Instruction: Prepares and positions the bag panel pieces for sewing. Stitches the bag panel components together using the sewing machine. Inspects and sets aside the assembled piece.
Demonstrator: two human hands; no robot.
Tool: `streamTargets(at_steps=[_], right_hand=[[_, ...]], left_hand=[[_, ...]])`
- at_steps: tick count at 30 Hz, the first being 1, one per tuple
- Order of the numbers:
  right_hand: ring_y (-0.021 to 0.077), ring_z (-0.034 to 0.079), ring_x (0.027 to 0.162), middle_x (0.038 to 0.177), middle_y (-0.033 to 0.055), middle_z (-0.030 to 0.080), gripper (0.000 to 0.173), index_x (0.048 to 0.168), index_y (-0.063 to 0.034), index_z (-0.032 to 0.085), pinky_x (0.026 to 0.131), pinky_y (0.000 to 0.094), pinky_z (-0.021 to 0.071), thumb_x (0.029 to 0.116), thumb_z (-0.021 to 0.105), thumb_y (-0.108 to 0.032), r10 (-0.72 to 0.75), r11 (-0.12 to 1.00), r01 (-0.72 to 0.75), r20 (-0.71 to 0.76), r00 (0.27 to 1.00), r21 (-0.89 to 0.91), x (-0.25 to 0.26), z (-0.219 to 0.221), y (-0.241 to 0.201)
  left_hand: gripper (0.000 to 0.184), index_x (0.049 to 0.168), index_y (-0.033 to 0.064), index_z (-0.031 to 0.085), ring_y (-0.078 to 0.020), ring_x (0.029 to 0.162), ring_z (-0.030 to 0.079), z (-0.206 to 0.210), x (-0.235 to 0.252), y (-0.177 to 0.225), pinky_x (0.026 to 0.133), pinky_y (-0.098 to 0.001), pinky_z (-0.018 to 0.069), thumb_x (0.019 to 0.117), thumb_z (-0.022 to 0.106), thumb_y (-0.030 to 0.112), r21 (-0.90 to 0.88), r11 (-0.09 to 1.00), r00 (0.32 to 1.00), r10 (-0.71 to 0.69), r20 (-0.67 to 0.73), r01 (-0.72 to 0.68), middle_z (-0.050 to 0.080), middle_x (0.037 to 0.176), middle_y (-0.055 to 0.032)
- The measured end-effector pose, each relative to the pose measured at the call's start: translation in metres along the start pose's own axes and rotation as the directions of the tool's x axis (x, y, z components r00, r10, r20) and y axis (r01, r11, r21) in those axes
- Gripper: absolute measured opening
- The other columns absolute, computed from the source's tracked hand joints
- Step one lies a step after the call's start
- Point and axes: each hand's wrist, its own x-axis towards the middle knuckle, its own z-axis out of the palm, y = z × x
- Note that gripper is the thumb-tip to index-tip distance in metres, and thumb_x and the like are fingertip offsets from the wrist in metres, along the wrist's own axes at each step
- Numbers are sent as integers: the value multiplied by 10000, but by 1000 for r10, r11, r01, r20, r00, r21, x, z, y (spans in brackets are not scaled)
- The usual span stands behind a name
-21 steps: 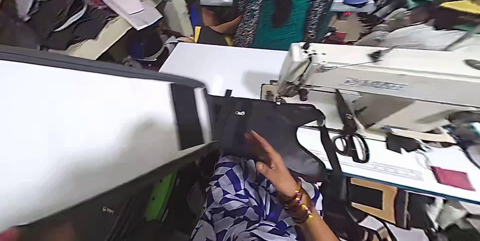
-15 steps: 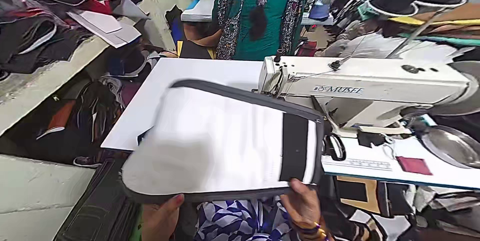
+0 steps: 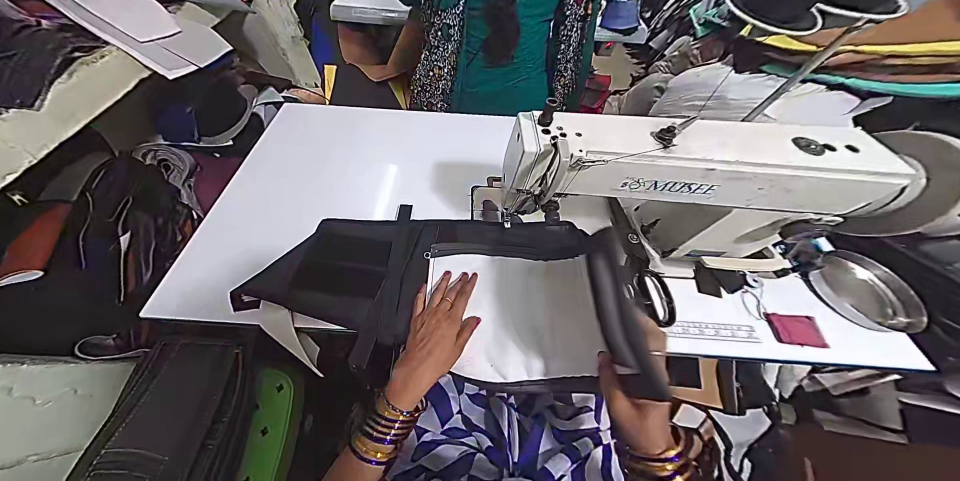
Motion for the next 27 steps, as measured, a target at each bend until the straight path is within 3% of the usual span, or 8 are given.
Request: streamTargets(at_steps=[3,5,7,10,13,15,19,27], right_hand=[[568,483,1337,1485,252,533,740,1381,-286,653,950,742,407,670,614,-85,-219,850,371,389,895,-374,13,33,-25],[556,494,1342,1510,217,525,830,1363,-286,681,941,809,380,555,826,-166,-161,793,433,539,827,-429,9,59,-34],[514,453,1403,1552,212,479,807,1415,-199,641,993,828,319,715,772,-578,-113,777,474,650,752,-414,4,72,-38],[508,471,1383,1507,285,493,920,1404,-41,618,1053,735,362,875,456,-776,-30,867,279,517,856,-412,21,57,-31],[591,542,1198,1327,372,582,887,1307,66,653,929,717,411,868,530,-695,179,859,14,327,928,-511,47,27,-3],[422,644,1095,1199,297,658,844,1346,102,576,926,580,498,863,630,-588,344,905,-190,395,852,-380,52,25,-3],[42,617,1181,1437,141,525,1046,1598,7,134,974,199,533,792,752,-246,504,719,-670,526,685,183,49,43,-16],[-1,677,1015,1251,61,650,812,1529,44,306,870,169,572,796,651,-16,615,704,-649,210,760,288,60,-26,41]], left_hand=[[581,1569,-64,294,-312,1427,485,-4,-2,-14,1210,-574,271,1069,375,220,-259,966,993,-29,-115,-2,579,1470,-151],[564,1566,-77,288,-317,1410,503,-6,-1,-15,1201,-522,316,1074,335,197,-301,954,988,-42,-151,-6,569,1475,-169],[469,1485,-29,488,-369,1407,495,-2,-3,-14,1170,-521,372,1053,397,130,-177,984,985,-32,-170,1,522,1512,-196],[444,1418,58,606,-448,1387,490,0,0,-16,1089,-517,461,991,497,112,-2,1000,983,6,-182,-7,410,1570,-271],[453,1407,46,615,-452,1442,424,2,1,-25,1151,-574,378,981,488,137,1,998,982,59,-179,-59,489,1537,-213],[467,1417,20,597,-455,1454,405,4,2,-28,1173,-606,330,981,479,138,-8,996,980,87,-180,-90,522,1522,-175],[482,1443,1,564,-451,1473,376,1,-1,-30,1188,-644,275,1014,454,192,-83,993,984,65,-166,-80,508,1537,-166],[559,1511,81,505,-428,1540,233,-30,35,-11,1152,-742,193,1003,581,302,3,997,997,74,7,-74,377,1635,-123]])
